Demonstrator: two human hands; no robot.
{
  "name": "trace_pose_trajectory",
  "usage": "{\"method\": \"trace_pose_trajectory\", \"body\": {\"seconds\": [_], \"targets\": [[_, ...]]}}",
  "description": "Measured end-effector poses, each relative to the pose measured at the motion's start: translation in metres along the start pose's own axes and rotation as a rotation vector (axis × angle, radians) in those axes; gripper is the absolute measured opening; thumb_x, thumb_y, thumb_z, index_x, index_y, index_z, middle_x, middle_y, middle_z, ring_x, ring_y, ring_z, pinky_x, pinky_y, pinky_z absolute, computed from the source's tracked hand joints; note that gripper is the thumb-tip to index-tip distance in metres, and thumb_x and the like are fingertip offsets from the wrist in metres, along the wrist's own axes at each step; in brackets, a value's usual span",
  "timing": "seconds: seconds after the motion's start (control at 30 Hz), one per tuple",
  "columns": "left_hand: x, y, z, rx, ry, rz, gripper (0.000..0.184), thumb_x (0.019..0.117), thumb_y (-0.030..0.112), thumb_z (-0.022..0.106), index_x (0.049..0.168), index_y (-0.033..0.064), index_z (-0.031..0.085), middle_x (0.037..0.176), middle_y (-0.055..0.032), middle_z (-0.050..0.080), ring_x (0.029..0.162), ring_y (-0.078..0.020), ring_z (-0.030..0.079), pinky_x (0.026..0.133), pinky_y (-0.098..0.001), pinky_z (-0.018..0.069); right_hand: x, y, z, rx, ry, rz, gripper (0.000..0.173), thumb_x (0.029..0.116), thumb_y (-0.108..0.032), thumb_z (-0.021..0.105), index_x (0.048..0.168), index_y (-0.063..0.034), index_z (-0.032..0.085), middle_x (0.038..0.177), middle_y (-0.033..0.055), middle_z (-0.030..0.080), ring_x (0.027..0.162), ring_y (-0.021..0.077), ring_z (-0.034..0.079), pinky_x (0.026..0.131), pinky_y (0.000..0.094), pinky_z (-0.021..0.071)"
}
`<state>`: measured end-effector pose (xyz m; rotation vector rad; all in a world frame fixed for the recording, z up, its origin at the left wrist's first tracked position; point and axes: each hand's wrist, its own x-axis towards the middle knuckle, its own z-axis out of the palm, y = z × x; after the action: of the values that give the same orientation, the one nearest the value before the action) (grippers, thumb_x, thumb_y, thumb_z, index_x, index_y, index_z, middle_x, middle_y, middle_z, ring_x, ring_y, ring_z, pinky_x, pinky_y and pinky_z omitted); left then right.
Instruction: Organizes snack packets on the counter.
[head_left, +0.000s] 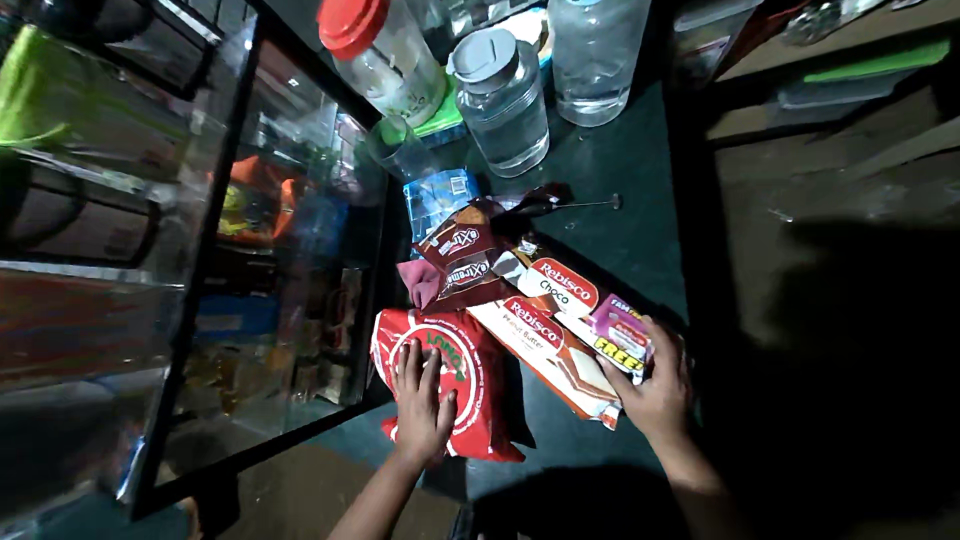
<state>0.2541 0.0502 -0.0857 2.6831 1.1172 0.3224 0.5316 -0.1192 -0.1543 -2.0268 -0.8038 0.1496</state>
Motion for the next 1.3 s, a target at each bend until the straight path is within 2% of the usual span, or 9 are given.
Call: {"method": "trace_pose_trajectory", "body": {"seconds": [0.27,0.47,0.53,0.6,0.7,0.83,1.03,1.17,1.3], "targets": [[-0.002,-0.004,0.008,-0.032,0.063,0.031,0.065,0.105,0.061,0.02,0.15,0.022,0.045,0.162,-0.0182,0.033,0.155,-0.0314,0.02,0.124,-0.0529,0.018,-0.001,0.005,0.002,0.009,0.022,-0.029,0.075,0.0898,-0.056,0.063,0.137,0.0022,0.053,0.13,0.0303,0.062,0.123,0.0393,0.059,0.105,0.0508,0.0446],[-0.001,0.002,0.003,-0.016,0.059,-0.018,0.067,0.1045,0.061,0.021,0.146,0.0187,0.051,0.156,-0.0203,0.043,0.15,-0.0349,0.033,0.119,-0.0637,0.0192,-0.002,0.003,0.001,-0.004,0.026,-0.025,0.077,0.0895,-0.056,0.062,0.137,0.0041,0.052,0.131,0.0301,0.061,0.124,0.0403,0.058,0.107,0.052,0.0426],[0.011,0.011,-0.018,-0.075,0.036,-0.075,0.071,0.1028,0.062,0.027,0.14,0.0091,0.057,0.147,-0.0225,0.052,0.143,-0.0357,0.044,0.116,-0.0686,0.021,-0.001,0.002,0.002,-0.001,0.032,-0.026,0.078,0.0887,-0.054,0.062,0.137,0.0062,0.053,0.131,0.0317,0.061,0.123,0.0432,0.059,0.104,0.0557,0.0434],[0.041,0.023,-0.049,-0.177,0.057,-0.09,0.076,0.0977,0.062,0.044,0.138,-0.0022,0.054,0.143,-0.0274,0.053,0.136,-0.0373,0.049,0.114,-0.061,0.0326,0.001,0.0,0.001,0.0,0.031,-0.022,0.078,0.0886,-0.053,0.063,0.137,0.0078,0.054,0.132,0.0325,0.06,0.122,0.0448,0.058,0.103,0.058,0.0439],[0.097,0.042,-0.075,-0.255,0.042,-0.091,0.098,0.079,0.06,0.072,0.143,-0.0087,0.047,0.152,-0.0345,0.039,0.14,-0.045,0.042,0.112,-0.0578,0.0379,0.001,-0.003,0.0,0.001,0.02,-0.026,0.078,0.088,-0.049,0.064,0.137,0.0105,0.053,0.132,0.0344,0.059,0.121,0.0485,0.058,0.102,0.0611,0.0438],[0.17,0.063,-0.055,-0.003,-0.182,-0.062,0.104,0.0724,0.061,0.082,0.158,0.0201,0.039,0.167,-0.0292,0.01,0.152,-0.0539,0.009,0.108,-0.0831,0.0149,0.002,-0.006,0.0,-0.002,0.025,-0.022,0.079,0.0867,-0.049,0.064,0.138,0.0106,0.053,0.132,0.0352,0.059,0.12,0.0516,0.058,0.1,0.0648,0.0437],[0.252,0.03,-0.024,0.132,-0.378,-0.23,0.109,0.0731,0.05,0.088,0.162,0.0361,0.026,0.17,-0.0228,-0.008,0.152,-0.056,-0.005,0.1,-0.0899,0.0148,0.001,-0.004,0.002,-0.002,0.032,-0.017,0.081,0.0867,-0.05,0.063,0.142,0.0086,0.051,0.135,0.0336,0.058,0.124,0.0515,0.056,0.104,0.0653,0.042],[0.27,-0.005,-0.002,-0.005,-0.479,-0.422,0.101,0.0755,0.048,0.087,0.159,0.0312,0.034,0.169,-0.0243,-0.006,0.149,-0.0591,0.012,0.099,-0.0861,0.0277,0.001,-0.002,0.003,-0.003,0.042,-0.017,0.082,0.0867,-0.05,0.064,0.143,0.0083,0.05,0.137,0.0335,0.056,0.127,0.0503,0.055,0.106,0.0631,0.0417],[0.263,-0.023,0.019,-0.141,-0.348,-0.485,0.094,0.0757,0.038,0.089,0.154,0.0194,0.041,0.157,-0.0334,0.03,0.129,-0.0562,0.048,0.095,-0.0739,0.0441,0.0,-0.002,0.003,-0.011,0.035,-0.003,0.082,0.0864,-0.046,0.066,0.144,0.0095,0.048,0.139,0.0342,0.055,0.129,0.05,0.053,0.108,0.0614,0.0414]]}}
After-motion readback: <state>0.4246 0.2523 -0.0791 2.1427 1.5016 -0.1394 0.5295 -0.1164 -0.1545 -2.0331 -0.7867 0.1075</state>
